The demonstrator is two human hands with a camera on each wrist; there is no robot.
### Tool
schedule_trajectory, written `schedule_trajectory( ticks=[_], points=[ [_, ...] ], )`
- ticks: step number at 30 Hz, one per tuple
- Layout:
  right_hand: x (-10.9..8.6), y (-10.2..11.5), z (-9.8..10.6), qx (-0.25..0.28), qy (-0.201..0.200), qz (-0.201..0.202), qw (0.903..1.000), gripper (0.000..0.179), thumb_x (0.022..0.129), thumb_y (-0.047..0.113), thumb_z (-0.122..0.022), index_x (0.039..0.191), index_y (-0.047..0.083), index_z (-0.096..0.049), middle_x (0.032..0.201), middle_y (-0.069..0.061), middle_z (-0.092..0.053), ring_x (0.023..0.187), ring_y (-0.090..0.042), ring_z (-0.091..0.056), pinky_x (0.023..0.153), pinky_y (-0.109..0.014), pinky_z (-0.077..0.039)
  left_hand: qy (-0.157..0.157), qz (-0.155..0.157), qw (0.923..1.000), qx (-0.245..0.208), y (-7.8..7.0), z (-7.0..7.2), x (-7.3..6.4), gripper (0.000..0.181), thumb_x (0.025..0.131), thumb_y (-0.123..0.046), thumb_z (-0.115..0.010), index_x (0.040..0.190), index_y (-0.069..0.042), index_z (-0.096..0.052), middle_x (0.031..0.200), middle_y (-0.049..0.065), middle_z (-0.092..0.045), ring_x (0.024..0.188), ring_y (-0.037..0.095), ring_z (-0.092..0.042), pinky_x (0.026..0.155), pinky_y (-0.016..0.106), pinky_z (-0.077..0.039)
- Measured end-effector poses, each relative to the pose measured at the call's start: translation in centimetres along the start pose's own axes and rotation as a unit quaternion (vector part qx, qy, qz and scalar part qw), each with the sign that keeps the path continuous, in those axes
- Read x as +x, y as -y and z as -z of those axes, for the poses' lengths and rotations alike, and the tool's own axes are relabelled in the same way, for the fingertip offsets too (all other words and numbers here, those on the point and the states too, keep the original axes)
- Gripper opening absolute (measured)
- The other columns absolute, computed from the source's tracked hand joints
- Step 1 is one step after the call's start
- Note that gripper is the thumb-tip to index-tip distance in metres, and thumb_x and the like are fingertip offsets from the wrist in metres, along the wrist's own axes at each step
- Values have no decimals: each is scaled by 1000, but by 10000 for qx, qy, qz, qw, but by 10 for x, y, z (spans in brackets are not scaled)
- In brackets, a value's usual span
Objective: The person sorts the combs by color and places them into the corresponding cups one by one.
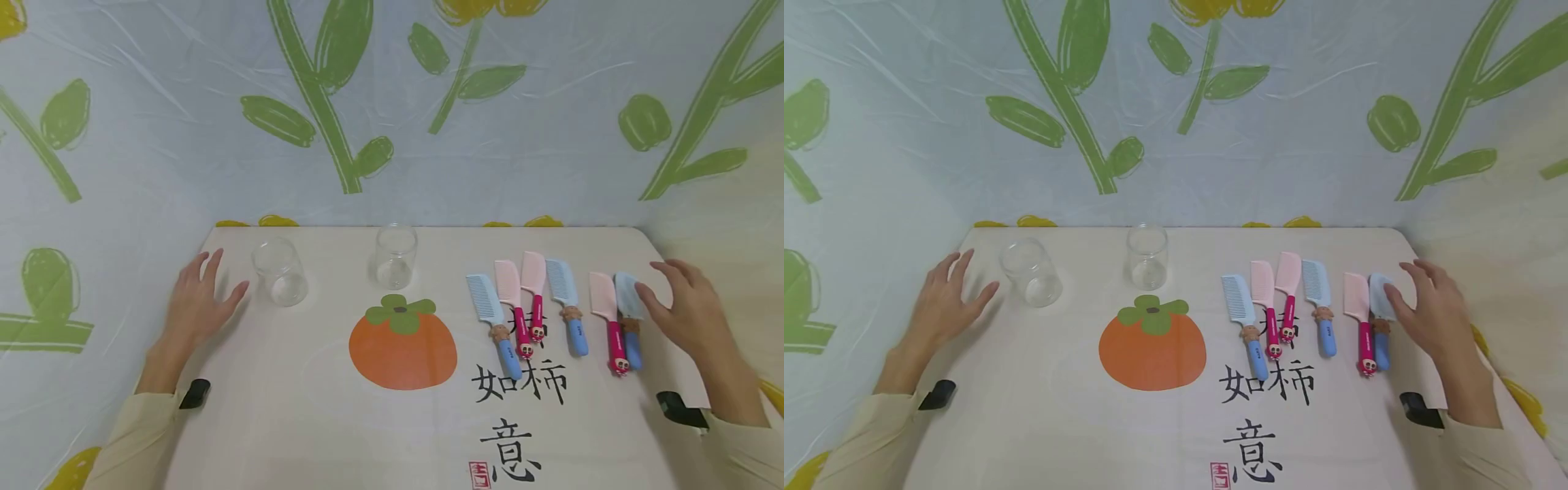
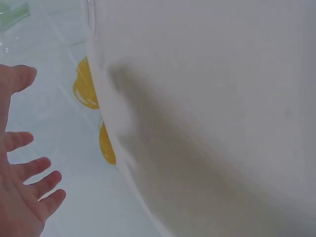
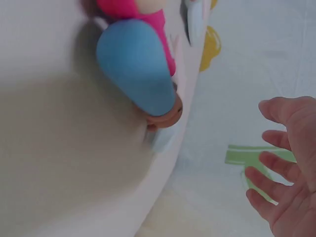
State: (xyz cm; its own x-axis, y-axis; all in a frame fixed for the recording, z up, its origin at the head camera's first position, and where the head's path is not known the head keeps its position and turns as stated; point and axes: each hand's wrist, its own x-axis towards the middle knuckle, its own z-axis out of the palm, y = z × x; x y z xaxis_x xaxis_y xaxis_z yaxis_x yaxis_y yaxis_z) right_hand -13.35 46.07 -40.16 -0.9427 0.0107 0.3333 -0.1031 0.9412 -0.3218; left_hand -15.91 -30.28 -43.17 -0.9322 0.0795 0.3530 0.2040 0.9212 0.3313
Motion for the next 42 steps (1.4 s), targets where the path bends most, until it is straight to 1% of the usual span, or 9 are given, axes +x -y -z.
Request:
schedule_trajectory(
  ticks=[4, 7, 13, 18, 25, 28, 32, 37, 42],
  points=[
    [0, 10, 1, 260, -136, 77, 9995, 44, 100, 9, -60, 138, -11, -48, 146, -39, -37, 138, -60, -31, 114, -73, -21, -174, 186, 9991, -350, -8, 1, -3, 71, 93, -28, -72, 149, 3, -42, 146, 34, -41, 131, 55, -39, 105, 71, -34],
    [1, 17, 2, 364, -234, 159, 9989, 42, 100, 7, -61, 136, -11, -50, 143, -39, -41, 135, -61, -34, 114, -71, -22, -183, 346, 9971, -645, -15, 1, -4, 66, 93, -26, -72, 147, 3, -46, 145, 32, -43, 130, 53, -42, 102, 72, -37],
    [4, 32, 1, 358, -351, 260, 9984, 40, 100, 9, -61, 135, -9, -53, 139, -38, -45, 130, -60, -39, 110, -74, -28, 4, 485, 9912, -1234, -27, 3, -5, 62, 94, -24, -73, 145, 3, -49, 146, 31, -43, 132, 51, -42, 102, 71, -37],
    [6, 43, -2, 446, -507, 492, 9965, 39, 98, 5, -63, 133, -9, -55, 135, -38, -49, 122, -61, -44, 103, -76, -32, 135, 569, 9858, -1577, -34, 5, -5, 67, 94, -24, -74, 149, 2, -45, 147, 30, -43, 133, 50, -42, 104, 72, -36],
    [6, 58, -3, 516, -326, 363, 9975, 39, 99, 8, -63, 134, -7, -55, 138, -36, -48, 124, -58, -43, 105, -75, -33, 125, 403, 9803, -1928, -43, -2, -3, 79, 92, -24, -78, 154, 2, -37, 150, 27, -43, 132, 46, -45, 103, 69, -38],
    [7, 64, -4, 492, -340, 431, 9973, 39, 99, 9, -63, 134, -7, -55, 137, -35, -49, 122, -57, -46, 99, -75, -37, 127, 389, 9781, -2040, -45, -6, -2, 85, 90, -26, -80, 156, 2, -33, 151, 25, -42, 134, 45, -44, 104, 68, -37],
    [7, 72, -7, 472, -422, 615, 9961, 39, 98, 8, -65, 133, -7, -57, 136, -34, -52, 119, -56, -49, 93, -75, -41, 191, 456, 9753, -2155, -49, -10, 1, 93, 90, -31, -80, 159, -1, -26, 153, 24, -40, 135, 45, -42, 105, 67, -37],
    [8, 83, -10, 493, -328, 720, 9956, 39, 98, 10, -67, 133, -6, -58, 135, -32, -53, 121, -54, -49, 93, -74, -42, 318, 615, 9724, -2230, -54, -16, 3, 100, 89, -37, -80, 162, -5, -20, 154, 24, -37, 137, 43, -39, 107, 67, -36],
    [8, 93, -12, 534, -230, 792, 9952, 40, 98, 11, -68, 134, -4, -58, 135, -31, -54, 121, -53, -50, 92, -74, -43, 298, 690, 9687, -2366, -58, -20, 6, 102, 88, -38, -81, 163, -5, -19, 152, 25, -36, 133, 41, -41, 107, 62, -36]
  ],
)
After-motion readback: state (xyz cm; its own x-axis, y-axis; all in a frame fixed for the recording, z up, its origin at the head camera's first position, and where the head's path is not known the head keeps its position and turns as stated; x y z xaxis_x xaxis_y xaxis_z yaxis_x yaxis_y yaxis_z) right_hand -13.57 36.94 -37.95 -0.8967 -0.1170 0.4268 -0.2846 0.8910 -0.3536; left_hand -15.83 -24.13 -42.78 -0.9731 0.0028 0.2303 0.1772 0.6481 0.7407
